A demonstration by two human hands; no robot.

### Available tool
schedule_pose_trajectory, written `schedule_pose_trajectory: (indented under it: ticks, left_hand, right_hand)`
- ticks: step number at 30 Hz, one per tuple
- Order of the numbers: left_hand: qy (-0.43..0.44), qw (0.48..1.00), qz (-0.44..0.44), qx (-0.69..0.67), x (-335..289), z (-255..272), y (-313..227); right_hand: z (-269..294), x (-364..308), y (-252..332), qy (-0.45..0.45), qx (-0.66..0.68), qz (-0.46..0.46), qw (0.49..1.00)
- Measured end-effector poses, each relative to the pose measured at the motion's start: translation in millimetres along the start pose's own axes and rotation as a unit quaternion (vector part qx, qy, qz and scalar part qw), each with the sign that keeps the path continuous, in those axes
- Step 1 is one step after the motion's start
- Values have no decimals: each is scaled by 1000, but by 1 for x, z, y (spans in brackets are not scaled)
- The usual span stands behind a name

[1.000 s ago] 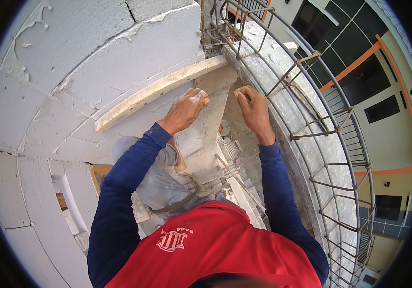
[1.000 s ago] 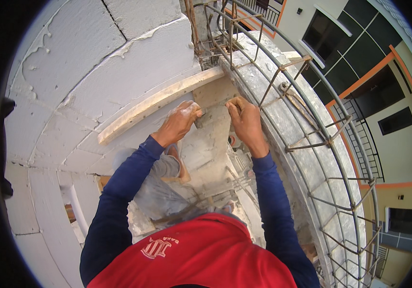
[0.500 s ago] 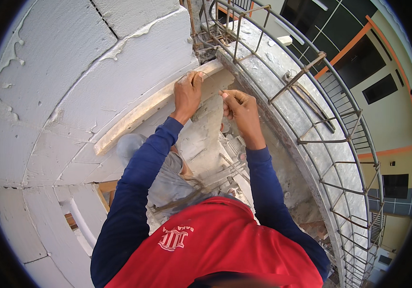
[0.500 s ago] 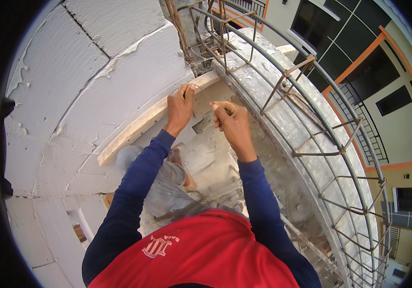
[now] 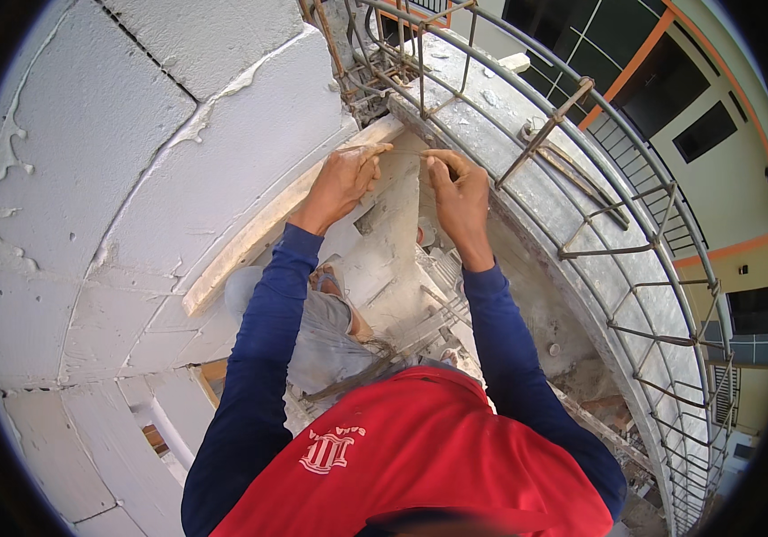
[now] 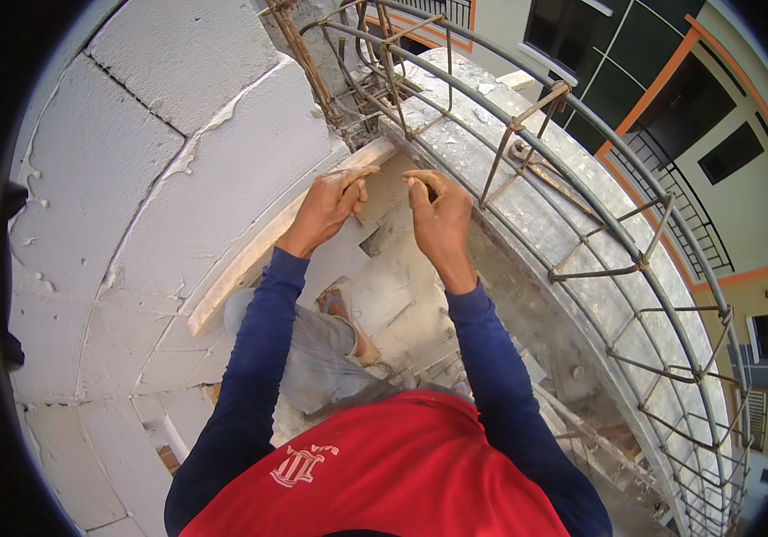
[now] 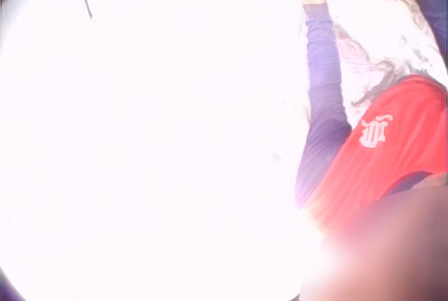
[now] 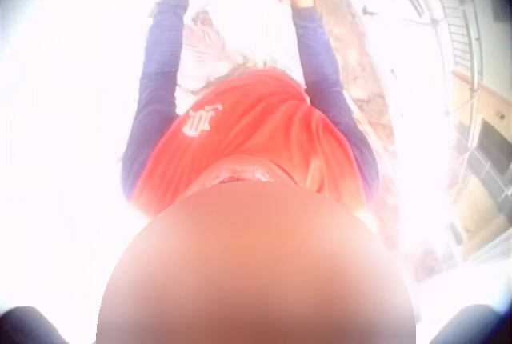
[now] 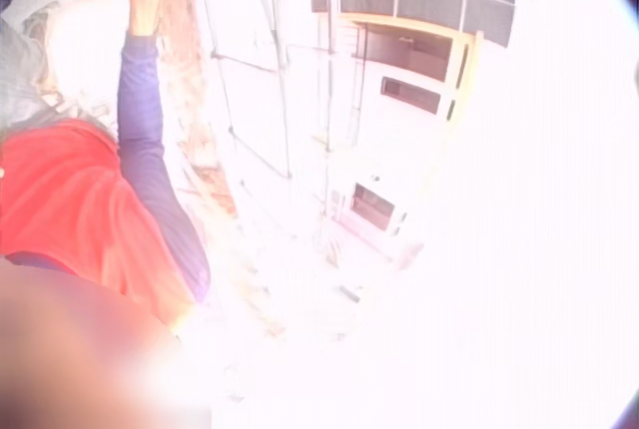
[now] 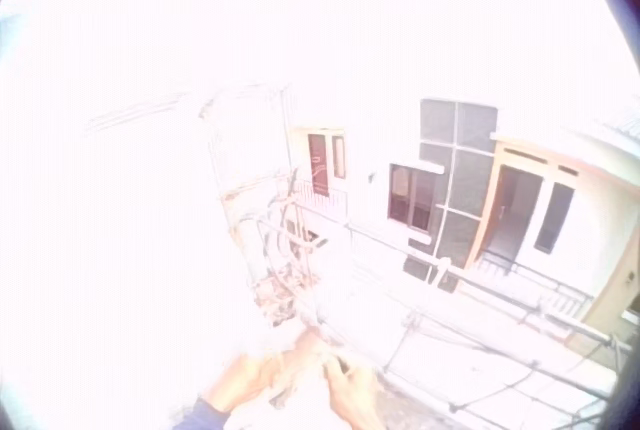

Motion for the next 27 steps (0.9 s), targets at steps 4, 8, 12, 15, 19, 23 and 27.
schedule_pose_trajectory:
  ticks: [4, 8, 12, 15, 19, 23, 27]
  left_hand:
    - [75, 995, -31, -56, -8, -13, -11]
    - [62, 994, -85, -10, -13, -4, -23]
    - [39, 997, -13, -69, -14, -5, -11]
    - [5, 997, 25, -67, -10, -7, -4]
    - [-125, 991, 51, 9, -2, 3, 1]
    - [-219, 972, 80, -3, 4, 1, 3]
    - [-275, 944, 129, -133, 8, -4, 19]
  right_hand:
    - [11, 0, 3, -20, -32, 8, 999]
    - [11, -2, 2, -46, -24, -3, 999]
    - [9, 0, -1, -70, -33, -2, 997]
    - [11, -3, 5, -72, -47, 24, 996]
    - [-1, -26, 10, -7, 3, 22, 1000]
    - [-27, -53, -2, 44, 85, -59, 994]
    - [-54, -52, -25, 95, 186, -125, 970]
Point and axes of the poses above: each hand's wrist, its own x-axis towards the middle knuckle, its own z-axis out of the back of the hand, y = z × x, the point moved 8 cm from there along x, towards the middle knuckle, and after that the axes turned 1 degree about -x, right-handed, at the moved point
